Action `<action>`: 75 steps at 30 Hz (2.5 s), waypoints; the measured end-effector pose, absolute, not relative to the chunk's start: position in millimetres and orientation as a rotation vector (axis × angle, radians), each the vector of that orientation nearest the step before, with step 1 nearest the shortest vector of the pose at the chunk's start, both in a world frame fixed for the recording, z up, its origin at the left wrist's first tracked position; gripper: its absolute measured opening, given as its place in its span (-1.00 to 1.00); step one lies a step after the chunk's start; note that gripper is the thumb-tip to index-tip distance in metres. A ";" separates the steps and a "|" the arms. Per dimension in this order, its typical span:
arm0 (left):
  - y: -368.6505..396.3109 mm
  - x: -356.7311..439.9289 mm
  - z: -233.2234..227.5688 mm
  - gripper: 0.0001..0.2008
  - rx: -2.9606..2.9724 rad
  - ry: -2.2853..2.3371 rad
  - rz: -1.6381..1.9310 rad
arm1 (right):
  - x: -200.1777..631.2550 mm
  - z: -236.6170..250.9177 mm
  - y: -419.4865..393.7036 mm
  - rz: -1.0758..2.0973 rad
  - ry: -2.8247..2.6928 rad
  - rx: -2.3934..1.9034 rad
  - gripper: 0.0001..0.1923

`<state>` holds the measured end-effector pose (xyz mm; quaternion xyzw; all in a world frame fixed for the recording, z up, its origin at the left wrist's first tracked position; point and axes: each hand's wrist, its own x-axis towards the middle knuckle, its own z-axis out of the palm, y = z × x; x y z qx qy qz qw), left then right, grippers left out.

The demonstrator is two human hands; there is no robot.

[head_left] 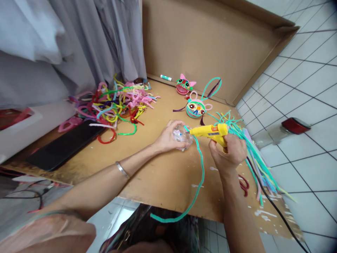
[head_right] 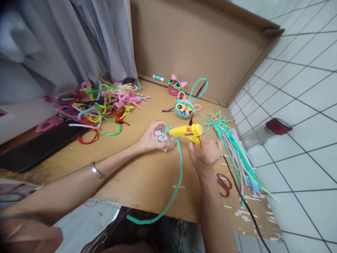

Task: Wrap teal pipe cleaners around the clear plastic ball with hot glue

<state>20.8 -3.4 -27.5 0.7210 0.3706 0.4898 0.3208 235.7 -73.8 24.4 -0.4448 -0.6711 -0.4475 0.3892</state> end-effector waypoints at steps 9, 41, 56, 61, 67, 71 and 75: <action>-4.7 20.0 -26.4 -0.32 1.916 0.979 1.250 | 234.9 24.1 -74.4 -1.081 -1.727 -1.153 -0.85; -2.7 20.5 -31.2 -0.31 1.885 0.953 1.280 | 234.3 23.6 -75.2 -1.094 -1.717 -1.169 -0.80; -4.8 20.3 -28.3 -0.30 1.893 0.974 1.256 | 231.9 26.8 -75.9 -1.102 -1.696 -1.103 -0.77; -4.7 20.8 -28.6 -0.30 1.886 0.974 1.255 | 233.0 25.1 -75.6 -1.067 -1.705 -1.116 -0.79; -4.1 21.1 -30.0 -0.30 1.881 0.966 1.269 | 234.5 25.0 -75.3 -1.091 -1.702 -1.132 -0.80; -3.7 20.9 -31.8 -0.29 1.866 0.945 1.272 | 235.7 24.8 -75.3 -1.076 -1.719 -1.104 -0.79; -4.3 21.0 -30.8 -0.29 1.853 0.955 1.263 | 235.9 24.3 -75.6 -1.082 -1.710 -1.124 -0.80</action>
